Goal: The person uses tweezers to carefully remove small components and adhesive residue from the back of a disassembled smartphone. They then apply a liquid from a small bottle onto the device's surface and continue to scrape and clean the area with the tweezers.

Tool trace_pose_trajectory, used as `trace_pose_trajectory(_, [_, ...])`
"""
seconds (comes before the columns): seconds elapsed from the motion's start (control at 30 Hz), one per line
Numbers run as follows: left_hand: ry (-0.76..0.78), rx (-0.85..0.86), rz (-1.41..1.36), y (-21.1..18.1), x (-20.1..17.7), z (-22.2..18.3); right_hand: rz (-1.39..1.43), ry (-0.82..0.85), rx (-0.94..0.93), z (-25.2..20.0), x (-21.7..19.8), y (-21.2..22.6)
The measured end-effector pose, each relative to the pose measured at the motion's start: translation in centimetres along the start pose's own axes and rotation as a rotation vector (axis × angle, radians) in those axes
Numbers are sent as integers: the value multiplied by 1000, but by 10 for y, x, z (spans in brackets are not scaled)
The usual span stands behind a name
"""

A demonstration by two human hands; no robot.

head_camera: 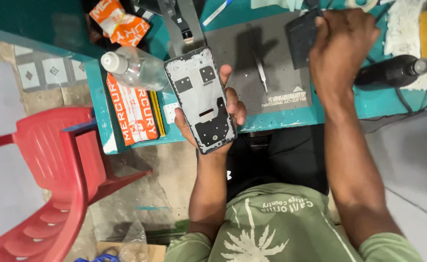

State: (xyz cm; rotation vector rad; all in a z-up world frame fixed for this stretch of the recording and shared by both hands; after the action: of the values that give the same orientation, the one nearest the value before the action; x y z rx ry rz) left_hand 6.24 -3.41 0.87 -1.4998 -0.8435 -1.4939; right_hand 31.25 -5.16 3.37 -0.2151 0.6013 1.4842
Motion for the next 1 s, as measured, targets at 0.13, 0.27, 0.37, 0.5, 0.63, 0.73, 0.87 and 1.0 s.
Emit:
trace_pose_trajectory(0.13, [7,26,1,-6,2,1,467,-63,344,1,-34,4])
trace_pose_trajectory(0.27, [11,32,-3,-5,3,0,793,-101,606,16,-45,-7])
trace_pose_trajectory(0.37, [37,35,-15,-4,6,-1,900,-152,632,29,-53,-4])
trace_pose_trajectory(0.5, [91,21,-76,-5,7,0,971,-90,575,29,-86,35])
trace_pose_trajectory(0.63, [159,10,-96,-4,5,12,587,273,312,7,-121,84])
trace_pose_trajectory(0.73, [164,13,-21,-2,7,14,735,470,325,-9,-121,107])
trace_pose_trajectory(0.87, [189,-51,-17,2,11,13,638,479,96,-16,-115,118])
trace_pose_trajectory(1.0, [208,-76,-44,6,12,8,667,437,20,-15,-111,118])
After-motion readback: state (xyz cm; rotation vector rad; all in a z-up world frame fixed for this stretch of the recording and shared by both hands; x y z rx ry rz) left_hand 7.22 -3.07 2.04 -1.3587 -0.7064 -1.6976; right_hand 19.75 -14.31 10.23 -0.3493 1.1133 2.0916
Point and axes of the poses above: each hand's wrist, its own z-axis towards the middle knuckle, its own x-axis out of the palm, y = z × x, the point moved 2 cm from there along z, towards the middle knuckle, and after that the axes turned 13 degrees about -y, right-handed, at the moved point
